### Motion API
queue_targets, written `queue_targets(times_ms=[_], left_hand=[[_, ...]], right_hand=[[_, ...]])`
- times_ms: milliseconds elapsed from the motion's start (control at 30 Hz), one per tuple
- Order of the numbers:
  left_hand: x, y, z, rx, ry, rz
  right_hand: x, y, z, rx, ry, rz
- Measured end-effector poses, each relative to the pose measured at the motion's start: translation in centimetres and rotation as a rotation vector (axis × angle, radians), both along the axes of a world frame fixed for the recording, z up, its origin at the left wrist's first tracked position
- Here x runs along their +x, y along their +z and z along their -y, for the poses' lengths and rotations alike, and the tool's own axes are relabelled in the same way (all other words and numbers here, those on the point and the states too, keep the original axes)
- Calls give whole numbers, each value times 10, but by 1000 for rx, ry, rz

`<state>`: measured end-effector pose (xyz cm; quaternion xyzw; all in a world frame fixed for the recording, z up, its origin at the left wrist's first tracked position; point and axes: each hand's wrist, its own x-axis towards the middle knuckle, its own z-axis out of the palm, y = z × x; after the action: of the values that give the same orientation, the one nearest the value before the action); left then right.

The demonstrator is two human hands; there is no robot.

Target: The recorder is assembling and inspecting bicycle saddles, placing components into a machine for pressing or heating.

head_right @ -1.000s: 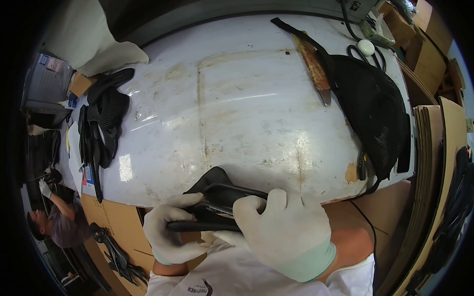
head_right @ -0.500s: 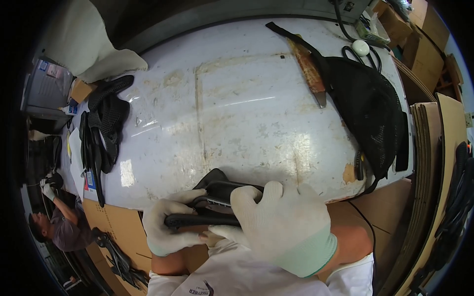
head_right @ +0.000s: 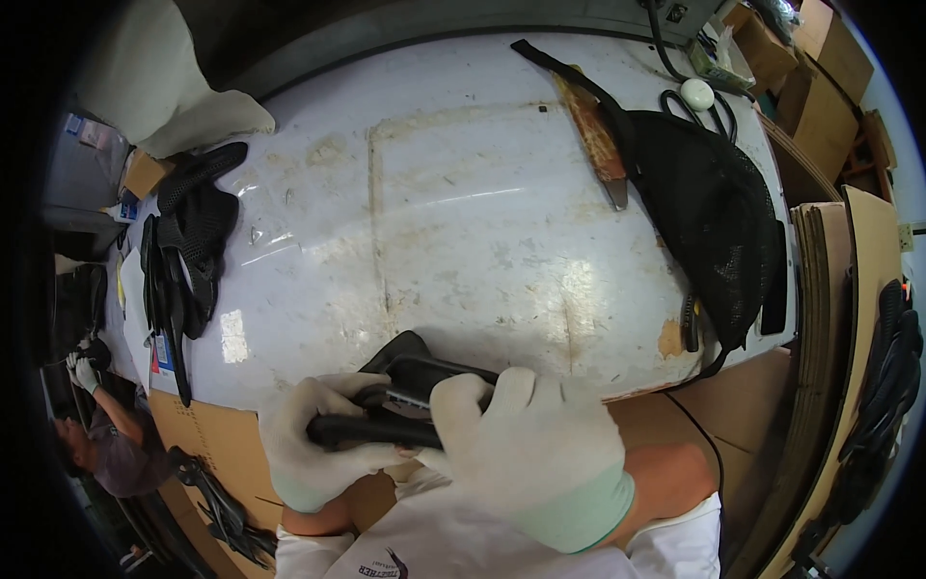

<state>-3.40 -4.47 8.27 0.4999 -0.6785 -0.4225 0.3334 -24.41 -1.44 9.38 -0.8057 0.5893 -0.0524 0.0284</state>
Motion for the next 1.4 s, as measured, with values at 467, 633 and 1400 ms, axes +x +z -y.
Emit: queue_targets(times_ms=[467,633,1400], left_hand=[[11,-13,-4,134,37,-159],[12,-13,0,147,-30,-200],[-16,-49,-39,93,-320,-331]], right_hand=[[-2,-4,-6,-30,-12,33],[1,-8,-13,-72,-42,51],[-9,-69,-3,982,-24,1225]])
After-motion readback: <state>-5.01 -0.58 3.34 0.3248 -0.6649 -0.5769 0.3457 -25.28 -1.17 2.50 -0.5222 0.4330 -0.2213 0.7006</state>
